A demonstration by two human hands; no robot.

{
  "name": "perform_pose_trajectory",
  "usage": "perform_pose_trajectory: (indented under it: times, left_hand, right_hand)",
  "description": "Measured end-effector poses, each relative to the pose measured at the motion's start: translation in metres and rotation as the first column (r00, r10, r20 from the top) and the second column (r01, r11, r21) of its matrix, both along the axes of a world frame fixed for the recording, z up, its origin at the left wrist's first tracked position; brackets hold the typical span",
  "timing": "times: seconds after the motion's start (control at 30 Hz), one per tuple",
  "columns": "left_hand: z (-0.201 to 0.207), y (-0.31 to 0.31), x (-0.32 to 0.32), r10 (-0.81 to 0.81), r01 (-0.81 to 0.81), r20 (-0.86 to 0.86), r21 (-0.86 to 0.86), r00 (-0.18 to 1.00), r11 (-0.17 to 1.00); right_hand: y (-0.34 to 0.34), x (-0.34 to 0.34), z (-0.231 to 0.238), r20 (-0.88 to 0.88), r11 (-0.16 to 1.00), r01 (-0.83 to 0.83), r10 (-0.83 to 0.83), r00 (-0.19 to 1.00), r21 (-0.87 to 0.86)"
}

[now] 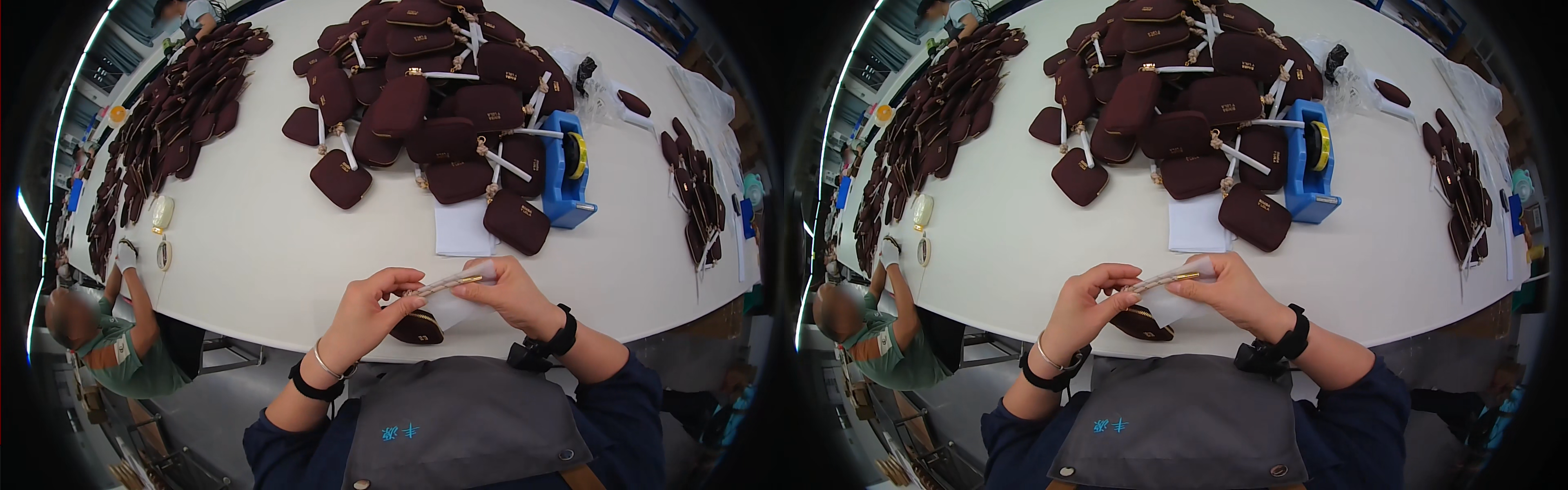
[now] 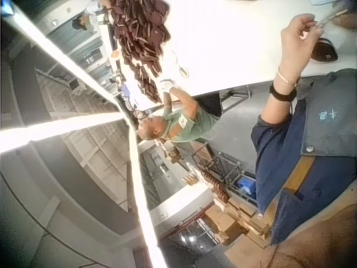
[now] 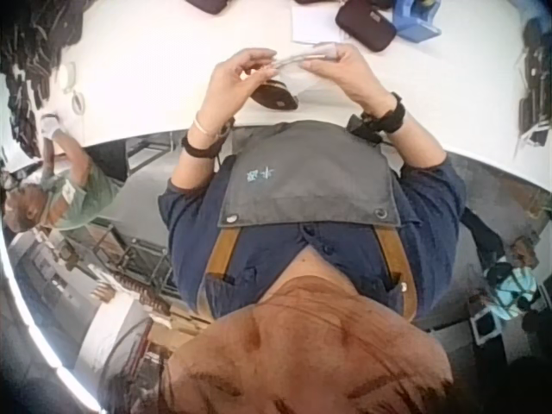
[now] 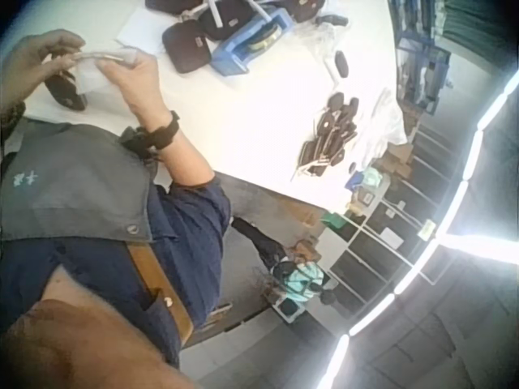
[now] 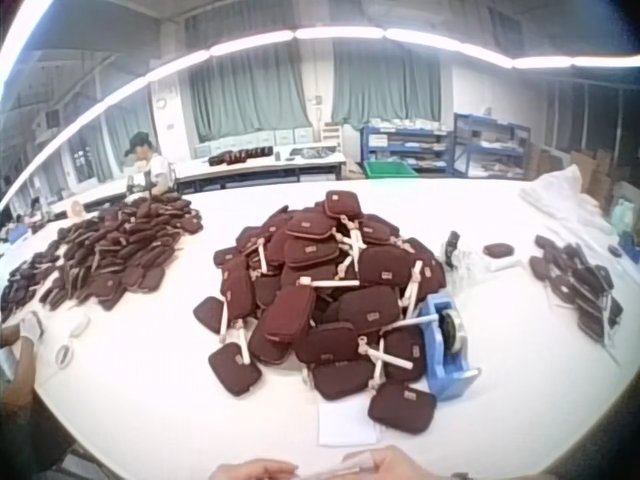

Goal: The person inserts a white paper tube into the drawstring of a maroon pouch and secures it with a small white band. The person repeats this process for multiple pouches, placing the finished items on a pile on the table.

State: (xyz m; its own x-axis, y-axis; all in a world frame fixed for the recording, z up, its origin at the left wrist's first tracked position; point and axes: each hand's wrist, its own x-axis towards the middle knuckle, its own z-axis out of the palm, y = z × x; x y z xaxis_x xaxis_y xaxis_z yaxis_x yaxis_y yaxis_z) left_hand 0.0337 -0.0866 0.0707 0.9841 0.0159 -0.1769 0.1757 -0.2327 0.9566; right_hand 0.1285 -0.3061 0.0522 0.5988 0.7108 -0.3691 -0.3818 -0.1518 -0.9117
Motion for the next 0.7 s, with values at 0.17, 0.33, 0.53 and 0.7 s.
perform_pose_trajectory:
  times: [0.17, 0.33, 0.53, 0.7]
  left_hand:
    - [0.0036, -0.0036, 0.0020, 0.003, -0.006, 0.057, 0.042, 0.998, 0.999]
    - [0.0057, -0.0061, 0.0019, 0.000, -0.009, 0.085, 0.108, 0.996, 0.994]
    - [0.0084, -0.0035, 0.0030, -0.069, 0.049, 0.123, 0.159, 0.990, 0.986]
    - [0.0093, -0.0017, 0.0057, -0.122, 0.099, 0.128, 0.175, 0.984, 0.980]
  right_hand:
    - [0.0024, -0.0058, 0.0052, -0.043, 0.993, 0.078, -0.074, 0.996, 0.093]
    - [0.0017, -0.0074, -0.0002, -0.085, 0.990, 0.115, -0.107, 0.991, 0.086]
    - [0.0004, -0.0045, -0.0023, -0.070, 0.996, 0.077, -0.074, 0.995, 0.036]
    - [0.0025, -0.0061, 0.0037, -0.114, 0.995, 0.091, -0.086, 0.990, 0.040]
